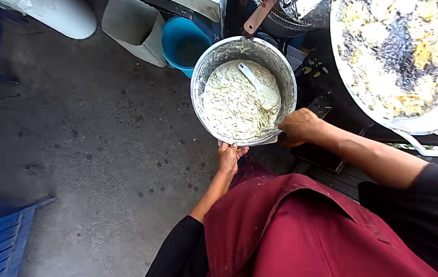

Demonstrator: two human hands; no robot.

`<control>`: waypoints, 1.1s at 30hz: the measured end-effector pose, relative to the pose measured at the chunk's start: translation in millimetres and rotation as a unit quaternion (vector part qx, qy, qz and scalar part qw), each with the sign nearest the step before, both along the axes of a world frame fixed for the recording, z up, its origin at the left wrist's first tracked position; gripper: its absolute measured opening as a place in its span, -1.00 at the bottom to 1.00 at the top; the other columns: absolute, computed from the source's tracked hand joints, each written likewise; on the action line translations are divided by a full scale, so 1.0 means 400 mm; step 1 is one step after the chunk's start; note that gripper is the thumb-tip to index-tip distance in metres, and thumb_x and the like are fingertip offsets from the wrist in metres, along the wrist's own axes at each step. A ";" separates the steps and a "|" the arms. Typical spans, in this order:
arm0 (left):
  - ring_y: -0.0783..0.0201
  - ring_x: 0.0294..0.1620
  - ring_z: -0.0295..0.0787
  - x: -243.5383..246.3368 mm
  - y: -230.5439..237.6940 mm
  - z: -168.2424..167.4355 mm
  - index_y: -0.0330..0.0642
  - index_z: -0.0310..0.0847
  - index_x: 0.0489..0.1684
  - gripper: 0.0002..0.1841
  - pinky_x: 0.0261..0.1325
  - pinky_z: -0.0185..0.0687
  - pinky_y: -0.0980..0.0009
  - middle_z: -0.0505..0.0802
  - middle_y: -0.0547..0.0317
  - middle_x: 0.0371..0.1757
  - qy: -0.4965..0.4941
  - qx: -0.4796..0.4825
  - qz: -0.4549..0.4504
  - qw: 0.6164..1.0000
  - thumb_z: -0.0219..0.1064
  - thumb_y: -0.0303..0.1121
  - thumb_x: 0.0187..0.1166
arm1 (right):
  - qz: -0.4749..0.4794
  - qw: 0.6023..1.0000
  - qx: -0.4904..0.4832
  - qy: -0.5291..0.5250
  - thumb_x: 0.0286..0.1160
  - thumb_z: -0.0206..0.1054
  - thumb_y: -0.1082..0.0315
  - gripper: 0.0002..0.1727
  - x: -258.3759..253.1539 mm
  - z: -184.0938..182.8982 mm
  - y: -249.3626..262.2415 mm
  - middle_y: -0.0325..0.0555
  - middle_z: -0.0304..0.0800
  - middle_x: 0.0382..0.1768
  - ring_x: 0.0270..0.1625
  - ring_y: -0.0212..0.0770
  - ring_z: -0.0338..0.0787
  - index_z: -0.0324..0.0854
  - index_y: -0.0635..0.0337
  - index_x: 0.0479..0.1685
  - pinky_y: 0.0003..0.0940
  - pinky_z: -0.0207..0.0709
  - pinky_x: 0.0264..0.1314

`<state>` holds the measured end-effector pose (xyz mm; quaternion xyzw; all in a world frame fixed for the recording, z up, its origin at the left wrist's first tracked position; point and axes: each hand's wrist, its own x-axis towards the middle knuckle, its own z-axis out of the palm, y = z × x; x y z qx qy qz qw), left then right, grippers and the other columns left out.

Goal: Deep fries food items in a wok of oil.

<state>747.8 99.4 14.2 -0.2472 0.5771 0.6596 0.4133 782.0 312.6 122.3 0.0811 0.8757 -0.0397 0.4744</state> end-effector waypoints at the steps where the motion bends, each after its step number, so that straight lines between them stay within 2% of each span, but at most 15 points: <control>1: 0.19 -0.36 0.88 0.000 0.000 -0.001 -0.38 0.32 0.28 -0.79 -0.16 0.87 0.30 0.79 -0.09 -0.17 0.000 0.001 0.000 1.000 -0.05 -0.61 0.80 | -0.009 1.000 0.004 0.019 0.47 0.34 0.51 -0.85 0.002 0.013 0.017 0.30 0.83 -0.15 0.02 0.40 0.81 0.78 0.30 -0.11 0.41 0.56 -0.07; 6: 0.18 -0.37 0.88 -0.001 0.004 0.002 -0.37 0.33 0.25 -0.80 -0.17 0.87 0.30 0.80 -0.09 -0.18 -0.004 0.002 0.009 1.000 -0.04 -0.62 0.79 | -0.064 0.997 0.044 0.026 0.56 0.26 0.51 -0.84 0.015 -0.036 0.008 0.40 0.81 -0.09 0.09 0.45 0.80 0.73 0.43 -0.16 0.43 0.58 -0.03; 8: 0.19 -0.38 0.88 0.000 0.004 0.002 -0.37 0.33 0.24 -0.81 -0.17 0.87 0.31 0.80 -0.08 -0.19 -0.006 0.001 0.012 1.000 -0.04 -0.63 0.79 | -0.063 0.998 0.020 -0.001 0.57 0.29 0.43 -0.83 0.023 -0.045 -0.018 0.34 0.82 -0.05 0.13 0.39 0.80 0.74 0.37 -0.11 0.38 0.58 0.02; 13: 0.17 -0.38 0.88 0.001 0.003 -0.005 -0.37 0.33 0.25 -0.80 -0.17 0.87 0.28 0.80 -0.10 -0.19 -0.006 0.004 0.014 1.000 -0.04 -0.63 0.79 | -0.136 0.981 -0.135 0.013 0.69 0.20 0.41 -0.72 0.030 -0.100 -0.010 0.30 0.82 0.12 0.30 0.35 0.76 0.78 0.23 0.18 0.42 0.53 0.29; 16: 0.19 -0.36 0.87 0.000 0.000 -0.009 -0.38 0.32 0.27 -0.80 -0.15 0.86 0.29 0.80 -0.09 -0.19 -0.004 0.005 0.005 1.000 -0.04 -0.61 0.80 | -0.221 0.938 -0.266 0.037 0.81 0.09 0.45 -0.64 0.021 -0.122 0.000 0.23 0.83 0.24 0.33 0.15 0.77 0.74 0.26 0.35 0.20 0.49 0.48; 17: 0.19 -0.36 0.87 0.001 0.000 -0.009 -0.38 0.32 0.27 -0.79 -0.15 0.86 0.30 0.79 -0.09 -0.19 -0.004 0.004 0.002 1.000 -0.05 -0.62 0.80 | -0.262 0.920 -0.290 0.033 0.81 0.10 0.46 -0.64 0.016 -0.127 -0.003 0.15 0.84 0.13 0.15 0.00 0.78 0.73 0.25 0.37 0.04 0.55 0.33; 18: 0.18 -0.36 0.88 0.001 -0.001 -0.010 -0.38 0.32 0.27 -0.79 -0.15 0.86 0.29 0.80 -0.10 -0.18 -0.004 0.005 0.001 1.000 -0.04 -0.62 0.80 | -0.314 0.895 -0.314 0.034 0.80 0.10 0.46 -0.66 0.017 -0.142 -0.009 0.01 0.77 -0.14 -0.21 -0.21 0.63 0.72 0.25 0.34 -0.19 0.51 -0.04; 20: 0.16 -0.36 0.88 0.001 0.000 -0.013 -0.40 0.31 0.28 -0.79 -0.14 0.87 0.28 0.80 -0.12 -0.17 -0.002 0.005 0.000 1.000 -0.04 -0.62 0.80 | -0.441 0.815 -0.377 0.010 0.81 0.07 0.43 -0.67 0.015 -0.179 -0.024 -0.31 0.39 -0.56 -0.66 -0.48 0.23 0.68 0.22 0.32 -0.53 0.13 -0.61; 23: 0.16 -0.34 0.88 -0.001 0.002 -0.009 -0.42 0.30 0.32 -0.77 -0.13 0.87 0.28 0.79 -0.14 -0.15 -0.008 0.002 -0.001 1.000 -0.05 -0.61 0.81 | -0.561 0.677 -0.473 -0.049 0.86 -0.05 0.40 -0.64 0.002 -0.218 -0.041 -0.43 0.20 -0.69 -0.79 -0.57 0.06 0.55 0.21 0.43 -0.65 -0.07 -0.78; 25: 0.17 -0.34 0.88 -0.003 0.003 -0.005 -0.42 0.31 0.33 -0.77 -0.13 0.87 0.29 0.80 -0.14 -0.15 -0.009 0.000 -0.002 1.000 -0.04 -0.62 0.81 | -0.581 0.632 -0.510 -0.054 0.87 -0.09 0.39 -0.63 0.002 -0.229 -0.044 -0.48 0.13 -0.72 -0.80 -0.59 0.02 0.54 0.18 0.41 -0.67 -0.11 -0.79; 27: 0.16 -0.32 0.89 -0.004 0.000 -0.003 -0.42 0.30 0.35 -0.75 -0.11 0.86 0.29 0.80 -0.15 -0.12 -0.008 0.002 -0.009 1.000 -0.05 -0.62 0.81 | -0.572 0.613 -0.544 -0.036 0.84 -0.09 0.40 -0.61 0.020 -0.229 -0.027 -0.50 0.14 -0.74 -0.81 -0.60 0.02 0.57 0.18 0.41 -0.67 -0.11 -0.80; 29: 0.17 -0.30 0.89 -0.004 -0.003 -0.006 -0.43 0.32 0.36 -0.74 -0.11 0.86 0.29 0.81 -0.14 -0.13 -0.004 0.004 -0.014 1.000 -0.05 -0.61 0.81 | -0.543 0.632 -0.553 0.018 0.79 -0.02 0.39 -0.59 0.056 -0.212 0.012 -0.48 0.20 -0.73 -0.81 -0.62 0.05 0.61 0.20 0.43 -0.69 -0.07 -0.82; 31: 0.18 -0.31 0.89 -0.004 -0.006 -0.008 -0.43 0.31 0.34 -0.76 -0.11 0.86 0.30 0.81 -0.12 -0.15 -0.003 0.009 -0.018 1.000 -0.05 -0.61 0.81 | -0.475 0.737 -0.466 0.118 0.74 0.02 0.46 -0.61 0.071 -0.126 0.047 -0.41 0.36 -0.66 -0.74 -0.57 0.18 0.68 0.26 0.35 -0.62 0.06 -0.73; 32: 0.18 -0.32 0.90 -0.004 -0.006 -0.010 -0.42 0.32 0.33 -0.76 -0.12 0.87 0.30 0.82 -0.11 -0.16 -0.002 0.010 -0.019 1.000 -0.04 -0.62 0.81 | -0.407 0.808 -0.392 0.168 0.70 0.07 0.48 -0.63 0.076 -0.083 0.067 -0.31 0.59 -0.50 -0.58 -0.50 0.41 0.74 0.25 0.28 -0.54 0.28 -0.54; 33: 0.18 -0.33 0.90 -0.003 -0.007 -0.012 -0.42 0.32 0.32 -0.77 -0.12 0.87 0.30 0.82 -0.10 -0.17 -0.001 0.011 -0.020 1.000 -0.04 -0.62 0.80 | -0.329 0.870 -0.319 0.182 0.73 0.12 0.48 -0.65 0.077 -0.042 0.089 -0.12 0.87 -0.13 -0.20 -0.32 0.74 0.78 0.20 0.28 -0.29 0.59 -0.09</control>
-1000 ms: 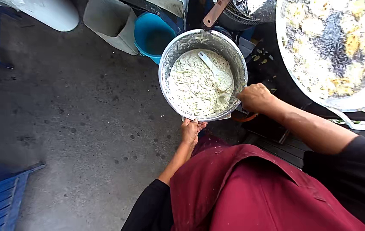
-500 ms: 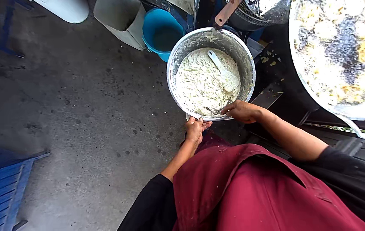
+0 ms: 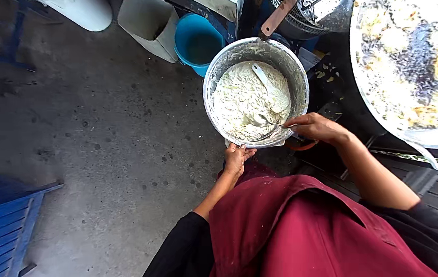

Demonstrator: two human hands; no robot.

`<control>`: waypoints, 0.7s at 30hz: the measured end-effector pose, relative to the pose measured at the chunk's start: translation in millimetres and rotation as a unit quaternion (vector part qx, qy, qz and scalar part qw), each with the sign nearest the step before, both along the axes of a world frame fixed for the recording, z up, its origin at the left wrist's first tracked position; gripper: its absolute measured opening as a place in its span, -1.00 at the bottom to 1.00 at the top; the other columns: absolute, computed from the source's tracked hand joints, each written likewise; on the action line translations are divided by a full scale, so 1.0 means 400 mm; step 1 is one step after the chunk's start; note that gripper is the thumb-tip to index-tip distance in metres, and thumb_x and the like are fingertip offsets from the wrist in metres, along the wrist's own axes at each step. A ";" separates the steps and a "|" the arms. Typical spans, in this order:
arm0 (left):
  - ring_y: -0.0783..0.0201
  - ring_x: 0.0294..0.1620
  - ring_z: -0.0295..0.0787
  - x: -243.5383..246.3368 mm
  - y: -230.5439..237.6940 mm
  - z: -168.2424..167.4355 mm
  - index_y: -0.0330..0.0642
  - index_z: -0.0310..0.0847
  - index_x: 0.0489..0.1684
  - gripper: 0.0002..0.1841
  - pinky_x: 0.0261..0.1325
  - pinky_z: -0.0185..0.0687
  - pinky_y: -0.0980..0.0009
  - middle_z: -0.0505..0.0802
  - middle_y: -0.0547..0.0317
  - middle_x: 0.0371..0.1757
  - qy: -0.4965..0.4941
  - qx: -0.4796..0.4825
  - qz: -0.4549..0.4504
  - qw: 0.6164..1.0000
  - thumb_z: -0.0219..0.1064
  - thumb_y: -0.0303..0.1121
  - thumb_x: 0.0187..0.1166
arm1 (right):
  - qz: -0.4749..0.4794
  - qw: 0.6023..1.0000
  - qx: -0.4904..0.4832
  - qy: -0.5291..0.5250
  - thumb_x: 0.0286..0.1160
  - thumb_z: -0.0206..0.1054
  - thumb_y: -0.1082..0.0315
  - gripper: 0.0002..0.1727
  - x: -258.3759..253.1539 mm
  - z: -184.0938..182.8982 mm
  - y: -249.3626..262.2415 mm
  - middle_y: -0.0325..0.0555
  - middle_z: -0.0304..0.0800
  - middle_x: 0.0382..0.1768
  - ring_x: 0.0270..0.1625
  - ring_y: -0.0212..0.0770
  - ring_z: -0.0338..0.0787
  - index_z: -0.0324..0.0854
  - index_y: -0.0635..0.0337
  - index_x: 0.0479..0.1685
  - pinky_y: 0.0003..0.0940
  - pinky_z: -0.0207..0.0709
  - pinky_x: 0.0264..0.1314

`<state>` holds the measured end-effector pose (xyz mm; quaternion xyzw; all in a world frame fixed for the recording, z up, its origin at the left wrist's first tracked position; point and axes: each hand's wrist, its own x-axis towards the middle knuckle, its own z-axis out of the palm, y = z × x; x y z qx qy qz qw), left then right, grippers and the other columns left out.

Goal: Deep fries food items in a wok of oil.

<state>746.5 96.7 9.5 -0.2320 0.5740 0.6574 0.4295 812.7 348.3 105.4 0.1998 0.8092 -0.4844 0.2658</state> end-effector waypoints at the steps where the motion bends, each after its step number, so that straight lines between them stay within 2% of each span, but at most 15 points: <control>1: 0.18 -0.33 0.90 0.000 -0.001 -0.002 -0.41 0.31 0.32 -0.77 -0.13 0.87 0.30 0.82 -0.10 -0.17 0.000 0.000 -0.001 1.000 -0.04 -0.62 0.80 | 0.066 0.994 0.089 -0.014 0.77 0.15 0.46 -0.66 -0.001 0.028 0.010 0.04 0.92 0.08 0.11 -0.04 0.86 0.79 0.17 0.30 0.05 0.64 0.25; 2: 0.18 -0.33 0.90 0.000 -0.002 -0.003 -0.41 0.31 0.31 -0.78 -0.13 0.87 0.30 0.82 -0.11 -0.17 -0.002 0.000 0.000 1.000 -0.04 -0.62 0.80 | 0.123 0.976 0.175 -0.043 0.75 0.18 0.45 -0.67 -0.004 0.044 0.003 0.16 0.91 0.06 0.17 0.20 0.86 0.82 0.11 0.27 0.33 0.60 0.27; 3: 0.17 -0.33 0.90 0.000 -0.002 -0.003 -0.40 0.31 0.30 -0.78 -0.13 0.88 0.30 0.82 -0.11 -0.17 -0.002 -0.001 -0.001 1.000 -0.04 -0.62 0.80 | 0.177 0.949 0.245 -0.088 0.68 0.21 0.45 -0.68 -0.012 0.056 -0.018 0.26 0.90 -0.02 0.13 0.36 0.85 0.83 0.07 0.22 0.46 0.57 0.15; 4: 0.17 -0.33 0.90 0.000 -0.002 -0.001 -0.40 0.31 0.30 -0.78 -0.13 0.87 0.30 0.82 -0.11 -0.17 -0.002 -0.001 -0.003 1.000 -0.05 -0.62 0.81 | 0.224 0.922 0.287 -0.129 0.60 0.25 0.47 -0.71 -0.022 0.062 -0.040 0.31 0.87 -0.09 0.09 0.44 0.82 0.82 0.10 0.14 0.50 0.55 0.05; 6: 0.18 -0.33 0.90 -0.002 -0.001 0.001 -0.39 0.31 0.30 -0.78 -0.13 0.87 0.31 0.82 -0.09 -0.18 0.001 -0.002 -0.007 1.000 -0.05 -0.61 0.81 | 0.273 0.891 0.325 -0.162 0.56 0.26 0.47 -0.74 -0.036 0.061 -0.065 0.33 0.84 -0.13 0.05 0.45 0.81 0.79 0.17 0.10 0.44 0.53 -0.05; 8: 0.18 -0.32 0.90 -0.003 -0.001 0.001 -0.39 0.31 0.31 -0.78 -0.12 0.87 0.30 0.82 -0.10 -0.17 0.001 -0.001 -0.006 1.000 -0.05 -0.61 0.81 | 0.252 0.892 0.349 -0.137 0.56 0.25 0.48 -0.78 -0.037 0.054 -0.063 0.36 0.83 -0.17 -0.01 0.46 0.81 0.77 0.27 0.03 0.41 0.52 -0.11; 10: 0.18 -0.33 0.90 -0.002 -0.002 0.002 -0.38 0.32 0.30 -0.78 -0.12 0.87 0.29 0.82 -0.09 -0.17 0.000 -0.001 -0.001 1.000 -0.05 -0.61 0.81 | 0.231 0.888 0.367 -0.154 0.57 0.25 0.47 -0.82 -0.046 0.041 -0.065 0.36 0.81 -0.19 -0.01 0.44 0.81 0.73 0.32 -0.04 0.37 0.53 -0.11; 14: 0.19 -0.36 0.89 -0.003 0.003 0.008 -0.38 0.32 0.27 -0.79 -0.15 0.87 0.30 0.82 -0.08 -0.20 -0.002 -0.001 0.008 1.000 -0.06 -0.63 0.80 | 0.248 0.887 0.334 -0.202 0.52 0.31 0.47 -0.83 -0.061 -0.009 -0.071 0.32 0.83 -0.06 0.12 0.39 0.81 0.77 0.31 -0.06 0.41 0.55 0.04; 16: 0.19 -0.36 0.88 0.001 0.001 0.008 -0.37 0.32 0.27 -0.79 -0.15 0.87 0.31 0.81 -0.08 -0.19 -0.005 0.000 0.011 1.000 -0.06 -0.63 0.80 | 0.252 0.904 0.285 -0.196 0.57 0.30 0.43 -0.78 -0.061 -0.027 -0.057 0.28 0.84 0.04 0.22 0.37 0.78 0.80 0.21 0.06 0.45 0.54 0.14; 18: 0.18 -0.37 0.88 0.000 0.002 0.006 -0.39 0.32 0.27 -0.79 -0.15 0.87 0.30 0.81 -0.09 -0.19 -0.005 -0.001 0.013 1.000 -0.05 -0.63 0.79 | 0.247 0.925 0.232 -0.173 0.70 0.22 0.39 -0.71 -0.049 -0.057 -0.040 0.22 0.86 0.10 0.26 0.33 0.79 0.81 0.07 0.20 0.45 0.54 0.23; 21: 0.17 -0.35 0.88 0.000 0.000 0.001 -0.40 0.32 0.29 -0.78 -0.15 0.87 0.29 0.80 -0.10 -0.17 -0.003 -0.001 0.012 1.000 -0.04 -0.63 0.79 | 0.215 0.958 0.160 -0.099 0.76 0.15 0.39 -0.66 -0.018 -0.109 -0.044 0.18 0.88 0.14 0.29 0.28 0.80 0.81 0.06 0.27 0.42 0.53 0.34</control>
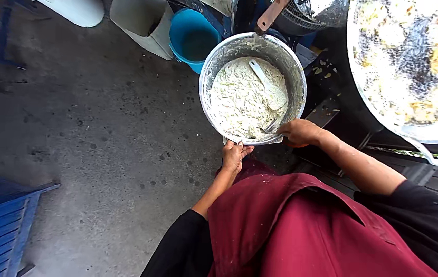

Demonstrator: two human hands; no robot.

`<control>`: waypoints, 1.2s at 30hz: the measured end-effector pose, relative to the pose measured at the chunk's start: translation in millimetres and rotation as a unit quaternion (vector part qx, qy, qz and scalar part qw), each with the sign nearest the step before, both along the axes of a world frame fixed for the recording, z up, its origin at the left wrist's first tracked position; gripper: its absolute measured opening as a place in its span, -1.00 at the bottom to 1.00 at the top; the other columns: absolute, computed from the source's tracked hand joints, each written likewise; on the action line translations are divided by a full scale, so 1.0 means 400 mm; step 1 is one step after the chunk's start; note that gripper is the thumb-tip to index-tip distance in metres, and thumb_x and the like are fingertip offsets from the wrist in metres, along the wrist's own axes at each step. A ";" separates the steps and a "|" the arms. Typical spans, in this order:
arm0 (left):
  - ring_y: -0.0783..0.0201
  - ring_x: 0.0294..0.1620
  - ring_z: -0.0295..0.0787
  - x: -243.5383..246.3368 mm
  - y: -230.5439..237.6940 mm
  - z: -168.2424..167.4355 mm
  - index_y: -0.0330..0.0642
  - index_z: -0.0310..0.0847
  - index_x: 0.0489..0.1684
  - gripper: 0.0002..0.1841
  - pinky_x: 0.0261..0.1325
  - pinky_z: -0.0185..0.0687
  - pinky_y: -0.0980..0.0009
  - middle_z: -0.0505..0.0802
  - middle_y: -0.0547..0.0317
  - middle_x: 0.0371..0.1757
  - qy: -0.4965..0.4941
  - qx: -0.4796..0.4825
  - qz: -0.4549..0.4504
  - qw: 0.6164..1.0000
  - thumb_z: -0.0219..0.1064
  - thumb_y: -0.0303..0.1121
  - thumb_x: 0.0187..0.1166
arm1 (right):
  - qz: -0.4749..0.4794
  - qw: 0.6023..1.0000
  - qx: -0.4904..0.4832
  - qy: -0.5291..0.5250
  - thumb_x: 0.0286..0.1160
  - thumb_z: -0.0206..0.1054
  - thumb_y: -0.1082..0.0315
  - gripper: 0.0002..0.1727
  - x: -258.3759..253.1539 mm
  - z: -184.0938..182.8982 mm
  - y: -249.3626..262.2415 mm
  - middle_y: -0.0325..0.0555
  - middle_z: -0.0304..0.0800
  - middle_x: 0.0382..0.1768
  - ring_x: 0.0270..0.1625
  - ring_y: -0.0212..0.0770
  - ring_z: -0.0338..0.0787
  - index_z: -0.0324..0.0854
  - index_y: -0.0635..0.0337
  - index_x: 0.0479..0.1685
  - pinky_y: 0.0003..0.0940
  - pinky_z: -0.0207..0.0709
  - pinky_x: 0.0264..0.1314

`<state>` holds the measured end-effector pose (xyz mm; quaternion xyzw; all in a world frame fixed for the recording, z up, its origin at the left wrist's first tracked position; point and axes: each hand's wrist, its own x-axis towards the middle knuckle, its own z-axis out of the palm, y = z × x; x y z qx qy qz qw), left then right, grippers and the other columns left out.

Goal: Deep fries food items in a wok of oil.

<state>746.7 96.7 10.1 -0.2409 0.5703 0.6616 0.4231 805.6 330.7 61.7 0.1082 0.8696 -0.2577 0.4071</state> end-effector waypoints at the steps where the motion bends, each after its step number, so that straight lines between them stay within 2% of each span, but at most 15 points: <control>1: 0.18 -0.35 0.88 0.000 0.000 -0.001 -0.39 0.32 0.29 -0.78 -0.15 0.87 0.29 0.80 -0.10 -0.17 0.000 -0.002 -0.001 1.000 -0.04 -0.63 0.80 | -0.019 0.999 -0.034 0.017 0.78 0.13 0.40 -0.65 0.007 -0.016 -0.007 0.17 0.87 0.20 0.34 0.25 0.79 0.81 0.11 0.29 0.39 0.50 0.43; 3: 0.18 -0.35 0.89 0.000 0.001 -0.003 -0.38 0.32 0.30 -0.78 -0.15 0.87 0.29 0.81 -0.10 -0.17 0.000 -0.004 -0.004 1.000 -0.04 -0.62 0.80 | -0.067 0.990 -0.114 0.052 0.78 0.11 0.46 -0.65 0.013 -0.039 -0.019 0.20 0.85 0.25 0.39 0.18 0.78 0.79 0.25 0.29 0.25 0.46 0.55; 5: 0.19 -0.34 0.88 0.000 0.000 -0.003 -0.38 0.31 0.34 -0.76 -0.14 0.86 0.30 0.80 -0.11 -0.14 0.003 -0.004 -0.010 1.000 -0.04 -0.61 0.80 | -0.136 0.972 -0.185 0.047 0.79 0.09 0.50 -0.65 0.004 -0.042 -0.036 0.14 0.84 0.26 0.30 -0.03 0.79 0.76 0.31 0.30 -0.02 0.51 0.49; 6: 0.18 -0.34 0.88 0.000 0.000 -0.003 -0.39 0.31 0.33 -0.76 -0.14 0.86 0.29 0.80 -0.11 -0.14 0.004 -0.004 -0.011 1.000 -0.04 -0.61 0.80 | -0.180 0.959 -0.214 0.046 0.77 0.09 0.50 -0.65 0.004 -0.047 -0.046 0.06 0.87 0.12 0.05 -0.21 0.77 0.76 0.32 0.28 -0.20 0.57 0.22; 7: 0.18 -0.33 0.88 0.000 0.000 -0.004 -0.40 0.30 0.32 -0.77 -0.13 0.86 0.29 0.80 -0.12 -0.13 0.003 -0.003 -0.012 1.000 -0.05 -0.61 0.81 | -0.233 0.941 -0.243 0.044 0.76 0.11 0.48 -0.67 0.008 -0.058 -0.058 -0.08 0.82 -0.14 -0.29 -0.38 0.60 0.76 0.30 0.25 -0.39 0.47 -0.16; 8: 0.17 -0.32 0.89 -0.001 0.000 -0.003 -0.40 0.30 0.32 -0.77 -0.13 0.86 0.29 0.80 -0.12 -0.13 0.002 -0.002 -0.011 1.000 -0.04 -0.61 0.81 | -0.288 0.915 -0.280 0.030 0.75 0.09 0.47 -0.66 0.011 -0.070 -0.067 -0.24 0.63 -0.44 -0.56 -0.49 0.36 0.75 0.30 0.25 -0.51 0.26 -0.48; 10: 0.17 -0.32 0.89 0.000 0.002 -0.002 -0.40 0.30 0.33 -0.77 -0.13 0.86 0.29 0.81 -0.13 -0.13 0.001 -0.002 -0.010 1.000 -0.05 -0.61 0.81 | -0.374 0.852 -0.365 -0.016 0.79 0.02 0.46 -0.64 0.015 -0.084 -0.075 -0.39 0.32 -0.69 -0.78 -0.55 0.13 0.67 0.30 0.33 -0.61 0.03 -0.75; 13: 0.16 -0.32 0.89 -0.002 0.002 -0.001 -0.41 0.32 0.37 -0.74 -0.12 0.86 0.29 0.81 -0.14 -0.11 0.000 -0.001 -0.010 1.000 -0.04 -0.61 0.81 | -0.434 0.789 -0.435 -0.022 0.80 -0.04 0.43 -0.61 0.029 -0.090 -0.078 -0.44 0.21 -0.75 -0.82 -0.57 0.09 0.65 0.25 0.34 -0.65 -0.02 -0.81; 20: 0.17 -0.28 0.90 -0.004 -0.010 -0.009 -0.45 0.29 0.38 -0.73 -0.09 0.86 0.31 0.83 -0.14 -0.14 0.007 0.001 -0.025 1.000 -0.04 -0.60 0.81 | -0.449 0.754 -0.474 0.080 0.71 -0.01 0.43 -0.58 0.082 -0.031 -0.012 -0.44 0.25 -0.80 -0.84 -0.59 0.12 0.69 0.21 0.34 -0.67 0.03 -0.82; 23: 0.18 -0.29 0.89 0.001 -0.020 -0.012 -0.50 0.28 0.36 -0.74 -0.12 0.87 0.31 0.83 -0.11 -0.15 0.034 0.014 -0.031 0.999 -0.07 -0.62 0.79 | -0.474 0.727 -0.480 0.126 0.64 0.02 0.42 -0.59 0.122 0.038 0.001 -0.47 0.30 -0.77 -0.81 -0.59 0.18 0.69 0.21 0.31 -0.66 0.09 -0.77; 27: 0.24 -0.36 0.92 -0.007 -0.025 -0.016 -0.38 0.30 0.23 -0.80 -0.20 0.89 0.37 0.87 0.05 -0.27 0.052 0.025 -0.063 0.996 -0.13 -0.62 0.80 | -0.502 0.656 -0.527 0.197 0.61 0.06 0.43 -0.60 0.233 0.132 0.040 -0.51 0.30 -0.79 -0.81 -0.65 0.16 0.71 0.21 0.29 -0.73 0.01 -0.78; 29: 0.26 -0.39 0.92 -0.012 -0.026 -0.009 -0.34 0.31 0.17 -0.82 -0.24 0.88 0.41 0.88 0.09 -0.33 0.048 0.021 -0.066 0.996 -0.15 -0.61 0.82 | -0.522 0.652 -0.493 0.245 0.60 0.06 0.39 -0.61 0.314 0.189 0.060 -0.55 0.27 -0.80 -0.82 -0.67 0.15 0.73 0.13 0.25 -0.74 0.00 -0.78; 32: 0.29 -0.40 0.92 -0.019 -0.028 -0.013 -0.33 0.31 0.18 -0.81 -0.24 0.88 0.43 0.88 0.10 -0.33 0.042 0.015 -0.082 0.996 -0.16 -0.60 0.83 | -0.577 0.661 -0.362 0.314 0.60 0.05 0.35 -0.60 0.472 0.287 0.102 -0.55 0.32 -0.76 -0.81 -0.67 0.15 0.74 0.05 0.25 -0.73 0.03 -0.79; 34: 0.30 -0.41 0.92 -0.022 -0.028 -0.015 -0.34 0.31 0.16 -0.82 -0.24 0.88 0.44 0.88 0.11 -0.35 0.042 0.007 -0.090 0.995 -0.18 -0.60 0.83 | -0.607 0.675 -0.234 0.349 0.64 0.03 0.34 -0.59 0.581 0.350 0.139 -0.55 0.36 -0.72 -0.79 -0.67 0.15 0.73 0.04 0.29 -0.72 0.04 -0.78; 36: 0.29 -0.43 0.91 -0.024 -0.027 -0.013 -0.33 0.33 0.10 -0.83 -0.28 0.88 0.45 0.88 0.10 -0.38 0.040 0.001 -0.088 0.995 -0.17 -0.60 0.84 | -0.608 0.709 -0.058 0.354 0.66 0.05 0.36 -0.61 0.672 0.408 0.187 -0.48 0.55 -0.56 -0.70 -0.64 0.26 0.72 0.10 0.29 -0.67 0.17 -0.68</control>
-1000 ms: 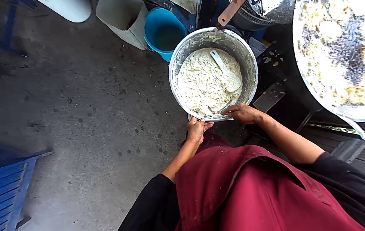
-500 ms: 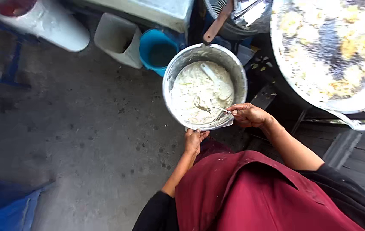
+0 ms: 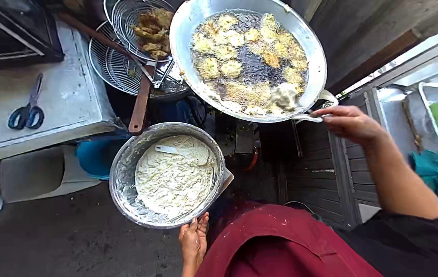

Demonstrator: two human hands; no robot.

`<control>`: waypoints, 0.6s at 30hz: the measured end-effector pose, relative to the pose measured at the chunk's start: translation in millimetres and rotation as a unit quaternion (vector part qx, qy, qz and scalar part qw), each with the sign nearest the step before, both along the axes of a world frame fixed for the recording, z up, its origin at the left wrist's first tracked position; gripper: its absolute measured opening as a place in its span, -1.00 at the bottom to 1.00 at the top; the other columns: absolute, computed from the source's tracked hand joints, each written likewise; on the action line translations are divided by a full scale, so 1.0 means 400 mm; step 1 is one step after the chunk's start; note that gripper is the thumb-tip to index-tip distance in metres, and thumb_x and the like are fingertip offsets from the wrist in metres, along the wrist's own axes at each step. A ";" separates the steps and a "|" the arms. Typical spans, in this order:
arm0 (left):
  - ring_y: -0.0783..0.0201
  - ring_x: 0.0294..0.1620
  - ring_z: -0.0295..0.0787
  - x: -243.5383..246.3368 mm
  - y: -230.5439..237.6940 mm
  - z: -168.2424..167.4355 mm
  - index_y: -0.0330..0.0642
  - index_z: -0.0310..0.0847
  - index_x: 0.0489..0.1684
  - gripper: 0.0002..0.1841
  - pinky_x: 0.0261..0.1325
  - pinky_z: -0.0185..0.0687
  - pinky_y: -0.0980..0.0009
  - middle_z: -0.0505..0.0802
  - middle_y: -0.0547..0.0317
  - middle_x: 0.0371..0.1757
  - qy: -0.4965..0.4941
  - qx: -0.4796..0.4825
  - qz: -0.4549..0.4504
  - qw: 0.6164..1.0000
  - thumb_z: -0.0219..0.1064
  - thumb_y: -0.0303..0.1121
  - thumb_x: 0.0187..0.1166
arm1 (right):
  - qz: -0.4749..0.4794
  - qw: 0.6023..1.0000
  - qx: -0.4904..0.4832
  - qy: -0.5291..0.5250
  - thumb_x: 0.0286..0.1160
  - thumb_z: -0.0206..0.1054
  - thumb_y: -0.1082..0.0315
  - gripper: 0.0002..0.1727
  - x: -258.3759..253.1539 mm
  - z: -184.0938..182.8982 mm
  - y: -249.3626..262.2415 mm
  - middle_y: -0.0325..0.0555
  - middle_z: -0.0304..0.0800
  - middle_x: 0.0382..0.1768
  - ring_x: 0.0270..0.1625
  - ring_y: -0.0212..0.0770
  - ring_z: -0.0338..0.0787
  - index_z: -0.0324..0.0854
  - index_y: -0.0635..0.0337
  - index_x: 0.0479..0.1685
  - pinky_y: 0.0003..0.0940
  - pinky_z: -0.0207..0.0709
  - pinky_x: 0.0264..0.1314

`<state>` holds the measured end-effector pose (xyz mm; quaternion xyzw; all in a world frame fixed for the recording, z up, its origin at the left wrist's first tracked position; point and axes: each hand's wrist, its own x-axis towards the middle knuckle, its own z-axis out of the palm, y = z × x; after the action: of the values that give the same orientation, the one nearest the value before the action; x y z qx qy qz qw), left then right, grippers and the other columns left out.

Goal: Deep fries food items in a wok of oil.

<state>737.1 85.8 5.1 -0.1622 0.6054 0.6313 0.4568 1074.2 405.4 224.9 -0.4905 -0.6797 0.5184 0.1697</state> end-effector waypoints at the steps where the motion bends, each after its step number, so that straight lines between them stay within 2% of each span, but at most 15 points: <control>1: 0.29 -0.44 0.91 -0.001 0.001 0.002 -0.33 0.34 0.08 -0.83 -0.29 0.88 0.45 0.88 0.10 -0.39 -0.001 -0.001 0.001 1.000 -0.17 -0.60 0.84 | -0.003 0.994 0.073 -0.081 0.68 0.08 0.37 -0.63 0.035 0.024 0.025 -0.38 0.73 -0.37 -0.59 -0.59 0.39 0.73 0.15 0.28 -0.61 0.30 -0.56; 2: 0.29 -0.45 0.91 0.000 0.001 0.003 -0.33 0.34 0.08 -0.83 -0.30 0.87 0.46 0.88 0.11 -0.40 0.000 -0.003 0.002 1.000 -0.17 -0.60 0.84 | 0.010 0.974 0.135 -0.179 0.70 0.10 0.38 -0.63 0.058 0.048 0.051 -0.22 0.85 -0.16 -0.38 -0.43 0.60 0.74 0.18 0.29 -0.40 0.50 -0.30; 3: 0.29 -0.45 0.91 0.000 0.002 0.003 -0.32 0.34 0.07 -0.84 -0.31 0.87 0.46 0.87 0.11 -0.40 0.002 -0.005 0.004 1.000 -0.16 -0.60 0.84 | 0.030 0.948 0.169 -0.269 0.75 0.12 0.39 -0.63 0.069 0.066 0.075 0.04 0.90 0.06 -0.03 -0.08 0.82 0.75 0.20 0.34 0.01 0.64 0.09; 4: 0.29 -0.45 0.91 -0.001 0.002 0.003 -0.32 0.34 0.07 -0.84 -0.32 0.87 0.45 0.87 0.11 -0.40 0.004 -0.006 0.004 1.000 -0.16 -0.60 0.83 | 0.041 0.918 0.188 -0.346 0.79 0.13 0.40 -0.64 0.067 0.069 0.095 0.25 0.88 0.14 0.19 0.26 0.83 0.77 0.17 0.35 0.39 0.54 0.29; 5: 0.29 -0.45 0.91 -0.002 0.001 0.001 -0.32 0.34 0.08 -0.83 -0.31 0.87 0.45 0.87 0.11 -0.40 0.005 -0.007 0.003 1.000 -0.17 -0.60 0.83 | 0.053 0.881 0.201 -0.426 0.78 0.15 0.39 -0.64 0.056 0.061 0.110 0.34 0.87 0.11 0.24 0.45 0.79 0.79 0.06 0.34 0.58 0.46 0.28; 6: 0.29 -0.45 0.91 -0.002 0.000 -0.001 -0.32 0.33 0.07 -0.83 -0.30 0.87 0.44 0.87 0.10 -0.39 0.004 -0.007 0.002 1.000 -0.17 -0.60 0.84 | 0.072 0.840 0.205 -0.497 0.74 0.18 0.39 -0.63 0.038 0.048 0.121 0.38 0.87 0.05 0.20 0.53 0.78 0.80 -0.04 0.34 0.64 0.46 0.18; 7: 0.29 -0.45 0.91 -0.002 -0.001 -0.003 -0.31 0.33 0.07 -0.83 -0.29 0.87 0.44 0.87 0.11 -0.40 0.004 -0.009 0.000 1.000 -0.18 -0.60 0.83 | 0.094 0.810 0.206 -0.541 0.67 0.21 0.44 -0.62 0.020 0.034 0.128 0.39 0.87 0.00 0.16 0.56 0.79 0.80 -0.06 0.31 0.63 0.47 0.09; 9: 0.29 -0.45 0.91 -0.001 -0.002 0.000 -0.31 0.35 0.07 -0.83 -0.30 0.87 0.45 0.87 0.11 -0.41 0.007 -0.012 0.001 1.000 -0.17 -0.61 0.83 | 0.120 0.782 0.217 -0.571 0.57 0.27 0.50 -0.63 0.002 0.018 0.133 0.41 0.85 -0.03 0.11 0.55 0.79 0.81 0.01 0.25 0.58 0.50 0.02; 12: 0.30 -0.46 0.91 0.001 0.002 0.005 -0.31 0.34 0.08 -0.82 -0.32 0.87 0.46 0.87 0.12 -0.41 0.008 -0.012 0.002 1.000 -0.18 -0.61 0.83 | 0.097 0.771 0.235 -0.583 0.60 0.23 0.48 -0.65 -0.005 0.037 0.129 0.38 0.84 -0.02 0.11 0.50 0.80 0.80 0.05 0.24 0.52 0.51 0.02; 18: 0.29 -0.47 0.91 0.002 0.002 0.003 -0.32 0.34 0.08 -0.83 -0.32 0.87 0.45 0.87 0.10 -0.41 0.012 -0.018 0.003 1.000 -0.17 -0.60 0.83 | 0.086 0.768 0.187 -0.606 0.57 0.28 0.46 -0.75 -0.017 0.005 0.166 0.39 0.84 -0.05 0.14 0.50 0.79 0.81 0.16 0.10 0.51 0.53 0.01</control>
<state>737.8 86.6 6.4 -0.1644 0.6214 0.6235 0.4451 1067.3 471.8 226.8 -0.6007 -0.7642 -0.0119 -0.2346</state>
